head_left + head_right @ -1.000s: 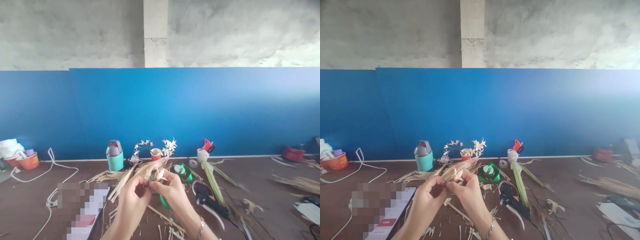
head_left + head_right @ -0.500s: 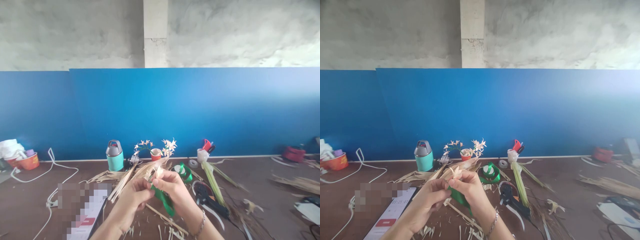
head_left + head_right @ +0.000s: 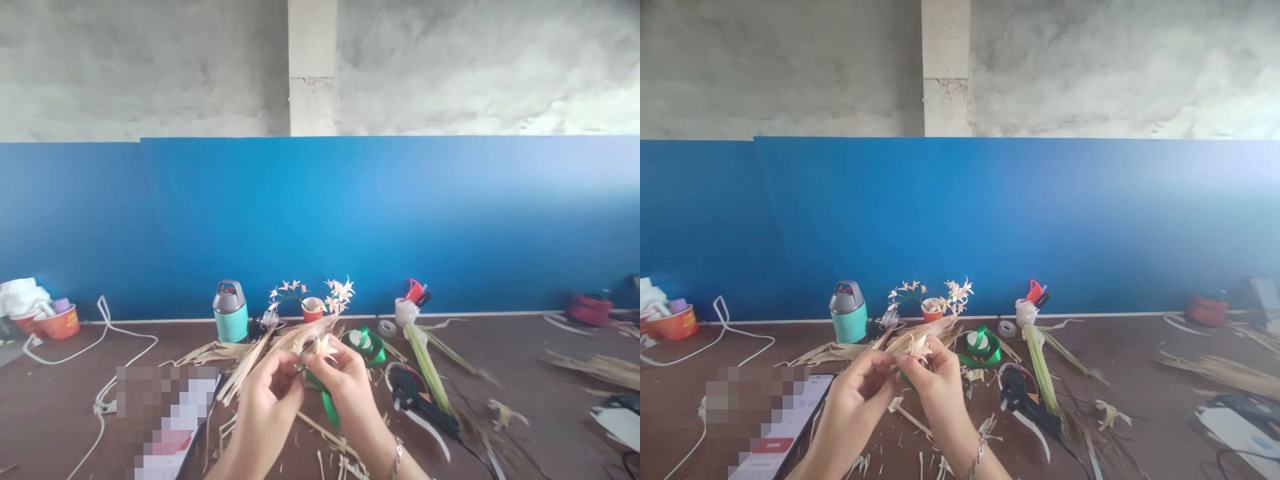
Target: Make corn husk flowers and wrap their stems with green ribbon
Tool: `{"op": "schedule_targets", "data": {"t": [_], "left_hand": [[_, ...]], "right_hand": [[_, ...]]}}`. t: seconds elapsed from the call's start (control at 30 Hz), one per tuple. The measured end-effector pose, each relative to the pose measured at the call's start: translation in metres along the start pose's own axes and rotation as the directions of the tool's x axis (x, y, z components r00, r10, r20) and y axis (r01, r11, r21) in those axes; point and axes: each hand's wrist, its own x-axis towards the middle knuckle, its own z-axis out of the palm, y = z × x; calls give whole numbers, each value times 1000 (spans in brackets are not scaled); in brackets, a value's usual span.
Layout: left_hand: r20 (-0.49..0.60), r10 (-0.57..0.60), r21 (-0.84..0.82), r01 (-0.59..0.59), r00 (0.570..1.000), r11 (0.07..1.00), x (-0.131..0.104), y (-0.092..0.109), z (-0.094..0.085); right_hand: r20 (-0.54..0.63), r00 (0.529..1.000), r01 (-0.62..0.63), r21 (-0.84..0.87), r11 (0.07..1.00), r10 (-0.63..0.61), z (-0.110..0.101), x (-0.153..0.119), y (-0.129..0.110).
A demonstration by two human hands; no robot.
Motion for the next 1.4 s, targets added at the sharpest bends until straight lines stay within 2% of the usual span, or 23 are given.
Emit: {"op": "schedule_targets", "data": {"t": [0.13, 0.2, 0.27, 0.37, 0.43, 0.57, 0.77, 0.87, 0.97, 1.13, 1.23, 1.3, 1.4], "left_hand": [[-12, 40, 53, -39, 999, 998, -1, -1, -1], [-26, 4, 16, -3, 1000, 1000, 1, 0, -1], [-8, -129, -56, 128, 992, 990, 2, 4, -1], [66, -348, -152, 354, 935, 923, 2, 12, 1], [86, -382, -228, 392, 920, 891, 2, 15, 2], [102, -348, -342, 362, 932, 867, 3, 11, 3], [229, -247, -354, 316, 942, 880, 6, -2, 2], [164, -183, -262, 222, 969, 939, 3, -3, 2], [77, -72, -72, 78, 994, 994, 1, -2, 3], [9, 56, 132, -57, 998, 990, -2, -5, 2], [3, 70, 169, -69, 998, 983, -3, -7, 0], [24, 38, 151, -41, 999, 988, -1, -7, 0], [86, -106, 4, 106, 991, 994, 4, -6, -1]], "right_hand": [[-1, 1000, 14, -35, 999, -14, 0, 1, 0], [10, 1000, 23, -43, 999, -22, 0, 1, 0], [22, 1000, 23, -37, 999, -23, 0, 1, 1], [27, 1000, -15, -14, 1000, 15, 1, 1, 3], [32, 997, -64, -3, 998, 64, 1, 1, 5], [6, 998, -59, -20, 998, 59, 0, 2, 7], [-36, 999, -21, -63, 998, 19, -5, 3, 6], [-29, 999, -17, -63, 998, 15, -5, 2, 5], [-30, 999, 22, -122, 992, -26, -5, 1, 6], [-26, 997, 68, -193, 979, -74, -6, 2, 12], [-35, 999, 34, -157, 987, -40, -5, 1, 12], [-44, 999, 3, -134, 991, -9, -4, 1, 8], [22, 996, -81, -103, 991, 84, -6, 3, 1]]}}
